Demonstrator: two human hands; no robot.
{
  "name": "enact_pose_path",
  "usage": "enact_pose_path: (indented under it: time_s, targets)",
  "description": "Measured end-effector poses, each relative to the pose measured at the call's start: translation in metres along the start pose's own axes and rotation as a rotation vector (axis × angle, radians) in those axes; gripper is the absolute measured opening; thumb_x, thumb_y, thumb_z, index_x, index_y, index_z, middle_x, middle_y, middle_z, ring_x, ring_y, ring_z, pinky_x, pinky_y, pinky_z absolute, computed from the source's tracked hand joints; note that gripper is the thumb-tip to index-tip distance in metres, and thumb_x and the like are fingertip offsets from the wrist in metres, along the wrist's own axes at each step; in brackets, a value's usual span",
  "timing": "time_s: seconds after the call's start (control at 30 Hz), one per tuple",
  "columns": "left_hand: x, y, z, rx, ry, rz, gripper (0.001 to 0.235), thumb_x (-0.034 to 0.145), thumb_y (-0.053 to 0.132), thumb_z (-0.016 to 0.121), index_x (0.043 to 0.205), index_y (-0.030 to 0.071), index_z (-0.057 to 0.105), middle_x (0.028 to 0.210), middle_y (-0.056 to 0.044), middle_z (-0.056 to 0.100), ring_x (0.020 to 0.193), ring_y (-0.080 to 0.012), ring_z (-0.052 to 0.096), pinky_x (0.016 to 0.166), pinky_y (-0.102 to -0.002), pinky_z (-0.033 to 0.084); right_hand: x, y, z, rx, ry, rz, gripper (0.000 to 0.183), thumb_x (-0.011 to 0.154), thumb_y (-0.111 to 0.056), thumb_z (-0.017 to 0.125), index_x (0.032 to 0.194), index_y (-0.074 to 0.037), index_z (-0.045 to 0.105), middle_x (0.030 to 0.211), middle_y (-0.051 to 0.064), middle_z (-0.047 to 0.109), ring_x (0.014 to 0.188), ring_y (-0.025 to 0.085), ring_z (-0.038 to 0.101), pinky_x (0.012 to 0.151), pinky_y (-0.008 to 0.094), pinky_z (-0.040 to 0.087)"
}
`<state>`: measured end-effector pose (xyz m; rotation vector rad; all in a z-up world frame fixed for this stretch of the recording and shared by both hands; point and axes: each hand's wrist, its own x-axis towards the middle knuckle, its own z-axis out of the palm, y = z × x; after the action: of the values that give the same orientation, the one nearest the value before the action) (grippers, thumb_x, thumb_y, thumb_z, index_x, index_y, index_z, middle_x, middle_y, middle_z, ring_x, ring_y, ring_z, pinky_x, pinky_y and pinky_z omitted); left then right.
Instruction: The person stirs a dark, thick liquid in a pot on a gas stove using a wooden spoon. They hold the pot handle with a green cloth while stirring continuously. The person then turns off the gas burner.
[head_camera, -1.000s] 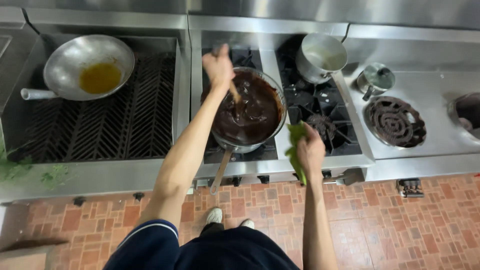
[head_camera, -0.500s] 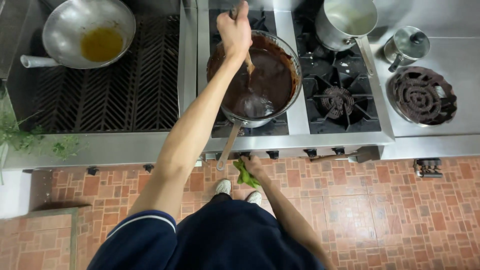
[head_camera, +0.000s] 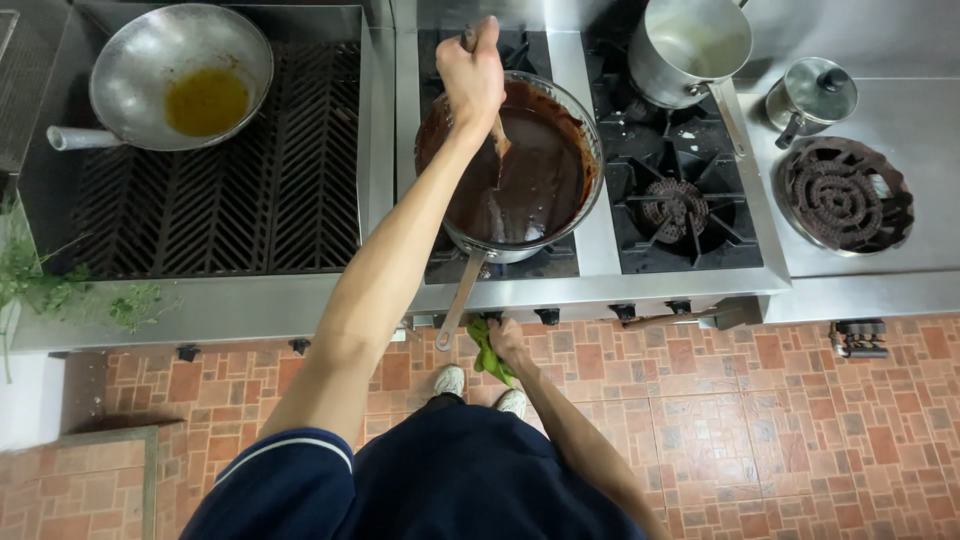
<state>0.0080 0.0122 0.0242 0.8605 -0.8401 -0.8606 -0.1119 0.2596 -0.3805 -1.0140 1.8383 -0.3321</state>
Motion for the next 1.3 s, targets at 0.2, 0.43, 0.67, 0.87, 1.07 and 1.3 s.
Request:
enact_pose_path:
  time_s: [0.2,0.43,0.67,0.87,1.07,1.3]
  targets:
    - [0.000,0.006,-0.001,0.016,0.031,-0.049,0.053,0.092,0.023,0.059,0.052,0.015,0.026,0.041,0.000,0.029,0.029,-0.0146,0.031,0.025,-0.033,0.030,0.000,0.001,-0.002,-0.067,-0.014,-0.043,0.040,0.106,-0.031,0.046,0.109,0.003,0.067,0.096,0.017,0.073,0.072,0.028,0.068,0.055,0.039,0.052]
    - [-0.002,0.011,0.000,0.012,0.023,-0.051,0.050,0.093,0.022,0.058,0.052,0.015,0.030,0.041,0.000,0.031,0.028,-0.0153,0.032,0.024,-0.033,0.032,0.001,0.001,-0.003,-0.041,0.007,-0.042,0.042,0.103,-0.032,0.048,0.105,0.005,0.068,0.103,0.021,0.072,0.087,0.033,0.070,0.069,0.044,0.052]
    - [-0.002,0.006,0.004,-0.004,0.012,-0.027,0.052,0.092,0.022,0.059,0.050,0.015,0.029,0.039,0.000,0.031,0.028,-0.0144,0.031,0.025,-0.033,0.027,-0.006,-0.005,-0.009,0.073,-0.032,-0.037,0.038,0.103,-0.029,0.050,0.115,0.003,0.067,0.105,0.019,0.072,0.085,0.030,0.069,0.065,0.041,0.051]
    - [-0.001,0.004,0.004,0.027,0.022,-0.025,0.053,0.093,0.024,0.059,0.049,0.014,0.030,0.038,0.000,0.032,0.027,-0.0147,0.033,0.025,-0.033,0.026,0.012,0.009,-0.003,0.063,-0.019,-0.044,0.038,0.101,-0.032,0.052,0.108,0.001,0.071,0.104,0.018,0.073,0.087,0.030,0.070,0.071,0.043,0.050]
    - [-0.003,0.007,0.003,0.018,0.021,-0.035,0.053,0.093,0.023,0.059,0.049,0.014,0.031,0.039,0.000,0.033,0.027,-0.0144,0.033,0.024,-0.033,0.028,-0.001,0.002,-0.009,0.255,-0.053,-0.028,0.032,0.101,-0.026,0.056,0.099,0.002,0.070,0.095,0.013,0.071,0.080,0.022,0.066,0.064,0.037,0.048]
    - [-0.006,0.011,0.003,0.008,0.032,-0.045,0.053,0.093,0.020,0.059,0.050,0.014,0.030,0.039,0.001,0.031,0.028,-0.0137,0.031,0.024,-0.032,0.026,0.001,0.005,-0.009,0.246,-0.053,-0.060,0.030,0.100,-0.027,0.058,0.094,0.000,0.070,0.094,0.010,0.070,0.082,0.021,0.066,0.066,0.036,0.047]
